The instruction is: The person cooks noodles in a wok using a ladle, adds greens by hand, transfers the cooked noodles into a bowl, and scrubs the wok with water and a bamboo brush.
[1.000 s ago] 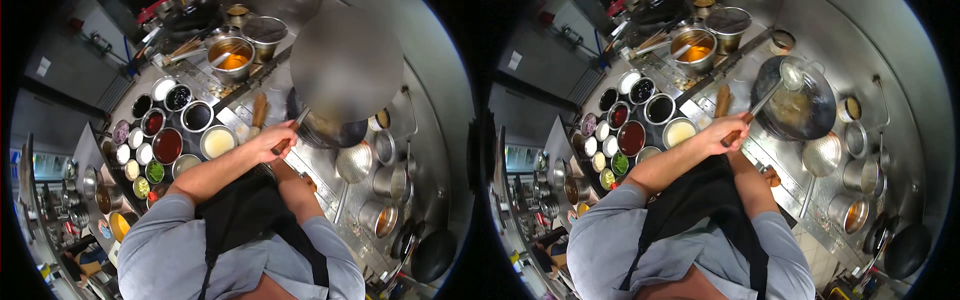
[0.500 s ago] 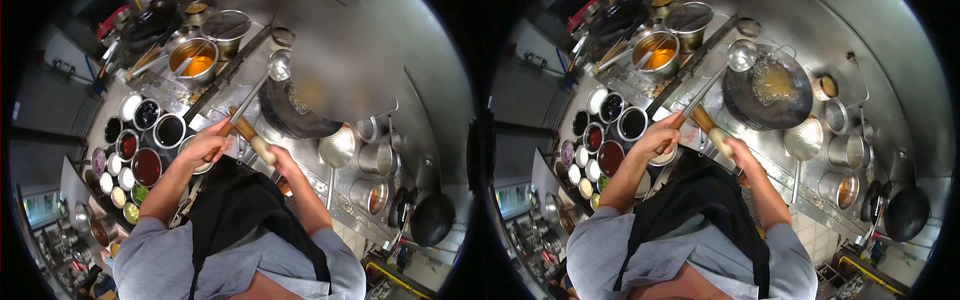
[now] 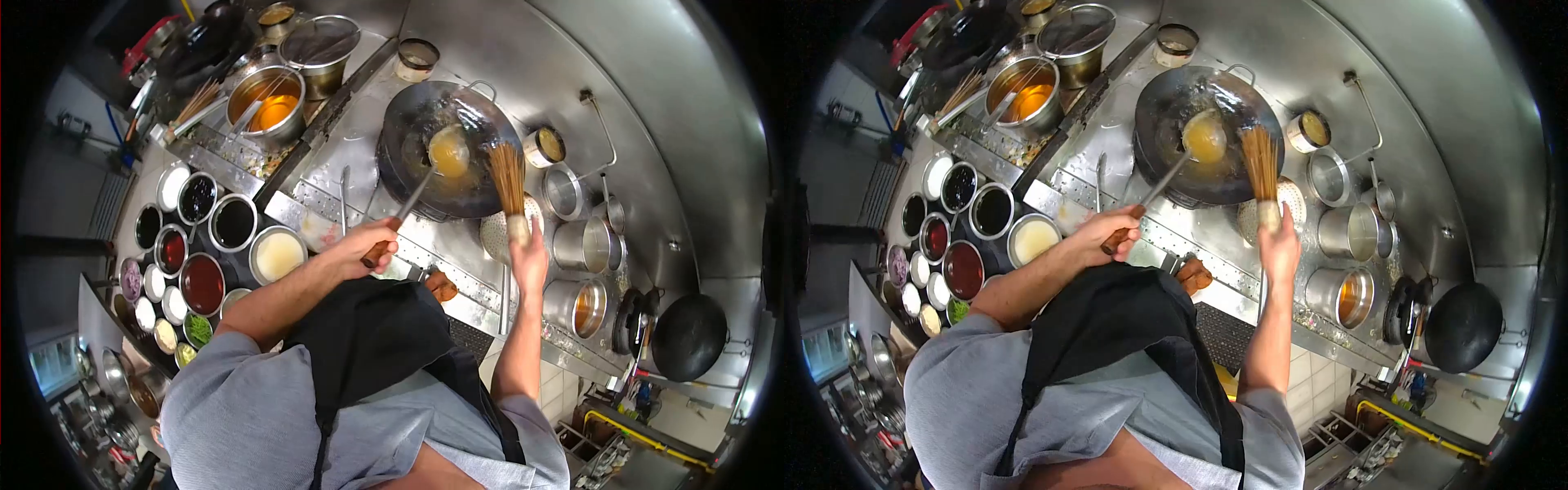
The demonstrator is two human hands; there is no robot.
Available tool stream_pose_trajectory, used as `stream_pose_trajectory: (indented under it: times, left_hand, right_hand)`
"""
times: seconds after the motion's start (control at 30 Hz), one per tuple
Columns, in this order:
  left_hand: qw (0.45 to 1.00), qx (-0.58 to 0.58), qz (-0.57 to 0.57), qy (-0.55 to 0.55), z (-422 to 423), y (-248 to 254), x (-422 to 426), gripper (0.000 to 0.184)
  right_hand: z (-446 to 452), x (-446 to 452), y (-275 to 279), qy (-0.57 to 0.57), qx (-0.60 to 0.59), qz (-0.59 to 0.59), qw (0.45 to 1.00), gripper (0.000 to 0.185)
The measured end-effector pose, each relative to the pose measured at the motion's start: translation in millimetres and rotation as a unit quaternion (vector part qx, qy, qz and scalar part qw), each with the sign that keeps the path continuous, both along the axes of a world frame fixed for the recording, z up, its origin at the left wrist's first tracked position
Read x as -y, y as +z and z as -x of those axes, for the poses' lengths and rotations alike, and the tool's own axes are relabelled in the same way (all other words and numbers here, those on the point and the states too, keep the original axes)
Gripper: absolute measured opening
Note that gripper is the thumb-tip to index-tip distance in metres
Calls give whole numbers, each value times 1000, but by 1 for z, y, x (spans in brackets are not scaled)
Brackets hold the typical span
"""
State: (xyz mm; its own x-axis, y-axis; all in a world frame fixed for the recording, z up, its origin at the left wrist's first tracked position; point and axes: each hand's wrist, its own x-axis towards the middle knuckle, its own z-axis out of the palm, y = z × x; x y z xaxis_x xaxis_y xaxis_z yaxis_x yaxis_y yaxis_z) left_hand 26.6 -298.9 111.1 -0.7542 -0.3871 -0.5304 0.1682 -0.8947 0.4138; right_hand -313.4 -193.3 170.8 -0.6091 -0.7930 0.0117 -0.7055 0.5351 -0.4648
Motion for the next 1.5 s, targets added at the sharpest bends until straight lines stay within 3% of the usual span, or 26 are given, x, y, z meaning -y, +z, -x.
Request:
stream_pose_trajectory:
  times: [0.03,0.07,0.1,0.2,0.23,0.27,0.33,0.47,0.5,0.6,0.63,0.73,0.77,0.87,0.9,1.0,1.03,1.1,1.13,1.2,1.3,1.4,1.43,1.5]
  left_hand:
    - [998,-28,-59,10,3,4,-6,25]
    - [991,-83,-100,21,5,5,-11,12]
    - [985,-115,-120,41,6,4,-16,13]
    - [981,-125,-129,67,6,12,-25,14]
    - [986,-106,-114,59,5,16,-28,15]
    - [990,-88,-98,50,5,18,-28,15]
    - [992,-56,-96,56,9,18,-27,17]
    - [994,-32,-88,61,14,14,-19,20]
    - [994,-27,-85,55,14,13,-16,20]
    - [995,-25,-84,44,15,3,-6,23]
    - [995,-27,-85,41,14,3,-6,25]
    - [998,-10,-55,37,20,11,-1,23]
    - [998,-14,-49,41,21,9,3,23]
    - [999,2,-40,29,19,6,7,29]
    - [999,5,-35,24,17,9,8,30]
    - [998,38,48,-9,12,4,11,47]
    - [991,73,106,-36,10,4,14,54]
    - [937,197,269,-108,10,5,24,77]
    - [870,279,387,-128,9,4,29,78]
    - [670,418,593,-159,5,2,40,81]
    - [629,468,571,-244,0,28,59,81]
    - [667,415,575,-227,0,1,47,82]
    - [794,353,432,-241,5,20,39,72]
    - [946,179,213,-168,6,15,23,59]
  right_hand:
    - [4,22,-1,20,-35,-16,999,71]
    - [11,42,-3,41,-70,-32,996,72]
    - [23,60,-15,85,-91,-49,991,78]
    - [82,109,-65,202,157,-208,944,75]
    - [133,119,-131,272,258,-140,916,64]
    - [113,133,-88,237,-33,-207,949,57]
    - [74,145,-38,170,-44,-210,962,61]
    - [99,150,-90,256,1,-186,948,59]
    - [74,148,-65,174,-70,-192,963,59]
    - [121,155,-135,212,203,-58,954,59]
    - [102,151,-96,218,176,-145,949,58]
    - [73,151,-60,136,-40,-145,979,57]
    - [120,161,-110,214,95,-106,966,58]
    - [90,153,-72,163,-56,-186,967,60]
    - [79,152,-63,123,-14,-169,978,60]
    - [143,160,-124,274,124,-175,938,60]
    - [115,158,-94,196,-93,-205,954,60]
    - [85,153,-52,125,-110,-170,971,60]
    - [80,150,-45,90,-119,-153,977,60]
    - [86,143,-58,61,-81,-70,992,60]
    - [100,134,-66,48,6,38,998,58]
    - [106,135,-67,63,123,85,987,58]
    - [108,137,-69,73,117,100,985,57]
    - [102,143,-70,92,190,99,972,56]
